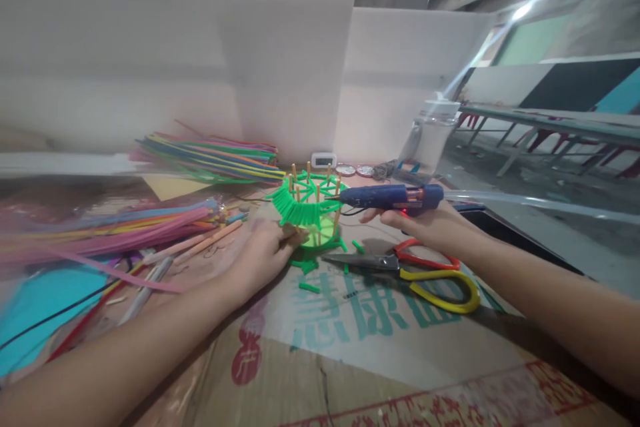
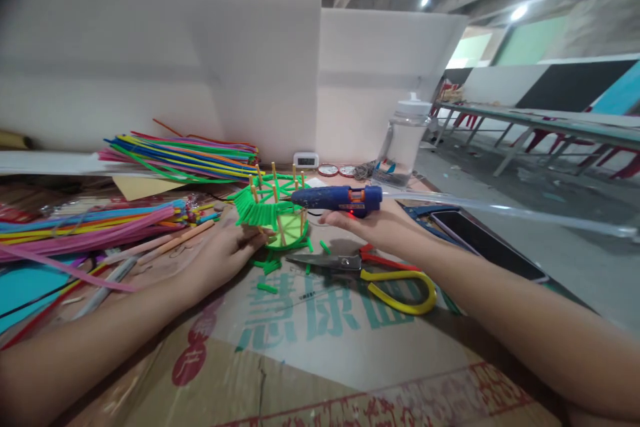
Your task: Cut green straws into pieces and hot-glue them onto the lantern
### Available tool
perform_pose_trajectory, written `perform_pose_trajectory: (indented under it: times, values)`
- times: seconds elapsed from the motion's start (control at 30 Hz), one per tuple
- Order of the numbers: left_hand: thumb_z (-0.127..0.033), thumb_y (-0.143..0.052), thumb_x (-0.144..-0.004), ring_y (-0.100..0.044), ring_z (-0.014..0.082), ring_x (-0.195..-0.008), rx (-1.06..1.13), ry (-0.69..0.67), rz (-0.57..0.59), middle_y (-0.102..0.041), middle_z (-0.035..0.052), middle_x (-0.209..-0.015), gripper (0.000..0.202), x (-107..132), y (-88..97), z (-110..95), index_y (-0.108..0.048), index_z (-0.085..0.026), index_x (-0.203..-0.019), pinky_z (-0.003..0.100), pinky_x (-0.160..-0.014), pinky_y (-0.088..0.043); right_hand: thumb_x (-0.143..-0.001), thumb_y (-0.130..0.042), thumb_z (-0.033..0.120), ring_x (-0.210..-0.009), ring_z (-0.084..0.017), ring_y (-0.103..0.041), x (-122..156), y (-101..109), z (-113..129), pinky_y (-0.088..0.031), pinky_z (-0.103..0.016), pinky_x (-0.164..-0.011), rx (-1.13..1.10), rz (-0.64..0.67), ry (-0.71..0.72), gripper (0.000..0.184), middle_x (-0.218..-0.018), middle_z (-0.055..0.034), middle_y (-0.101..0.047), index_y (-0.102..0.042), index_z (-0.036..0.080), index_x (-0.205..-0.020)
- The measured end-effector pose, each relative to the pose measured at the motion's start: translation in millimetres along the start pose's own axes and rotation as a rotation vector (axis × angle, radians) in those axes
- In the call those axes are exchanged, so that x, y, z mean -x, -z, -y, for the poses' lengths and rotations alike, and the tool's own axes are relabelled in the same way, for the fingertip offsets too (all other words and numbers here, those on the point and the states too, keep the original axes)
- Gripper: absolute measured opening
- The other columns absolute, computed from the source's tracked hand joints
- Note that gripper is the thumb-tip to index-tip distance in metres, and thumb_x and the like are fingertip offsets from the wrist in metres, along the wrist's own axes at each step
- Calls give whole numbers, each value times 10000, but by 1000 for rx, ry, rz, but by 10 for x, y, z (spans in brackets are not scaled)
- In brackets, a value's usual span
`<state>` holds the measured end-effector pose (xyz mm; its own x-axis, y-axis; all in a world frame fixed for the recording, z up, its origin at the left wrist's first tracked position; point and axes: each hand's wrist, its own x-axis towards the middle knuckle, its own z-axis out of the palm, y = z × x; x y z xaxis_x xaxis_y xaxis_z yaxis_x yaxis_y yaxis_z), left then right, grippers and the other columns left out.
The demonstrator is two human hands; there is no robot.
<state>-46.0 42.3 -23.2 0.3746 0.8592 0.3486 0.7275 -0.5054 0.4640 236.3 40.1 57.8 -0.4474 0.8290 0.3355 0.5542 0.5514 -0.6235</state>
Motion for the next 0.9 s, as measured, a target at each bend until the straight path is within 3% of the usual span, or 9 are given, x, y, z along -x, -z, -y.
perform_pose_trajectory:
  times: [0.27, 0.63, 0.9]
  values:
    - [-368, -399, -971, -594, 182, -658, -20, 3, -7, -695, 69, -732, 398, 4, -2, 3, -667, -162, -761, 267, -599, -367, -829, -583, 477, -709, -187, -629, -12, -83, -44, -498, -310, -730, 43, 11, -81, 354, -715, -14, -673, -578, 229, -575]
    - [-367, -398, -965, -579, 172, -616, -34, 15, 20, -679, 67, -695, 401, -7, 6, -8, -630, -158, -714, 268, -578, -341, -842, -545, 503, -603, -166, -585, -9, -105, 14, -457, -291, -600, 119, 40, -130, 377, -632, -15, -645, -573, 220, -594]
    - [-366, -435, -946, -587, 179, -635, 7, 17, -16, -695, 61, -716, 366, 3, 13, -20, -694, -173, -774, 270, -600, -380, -813, -563, 523, -590, -177, -576, -10, -86, 65, -470, -307, -571, 93, 56, -129, 367, -619, -27, -624, -542, 233, -588]
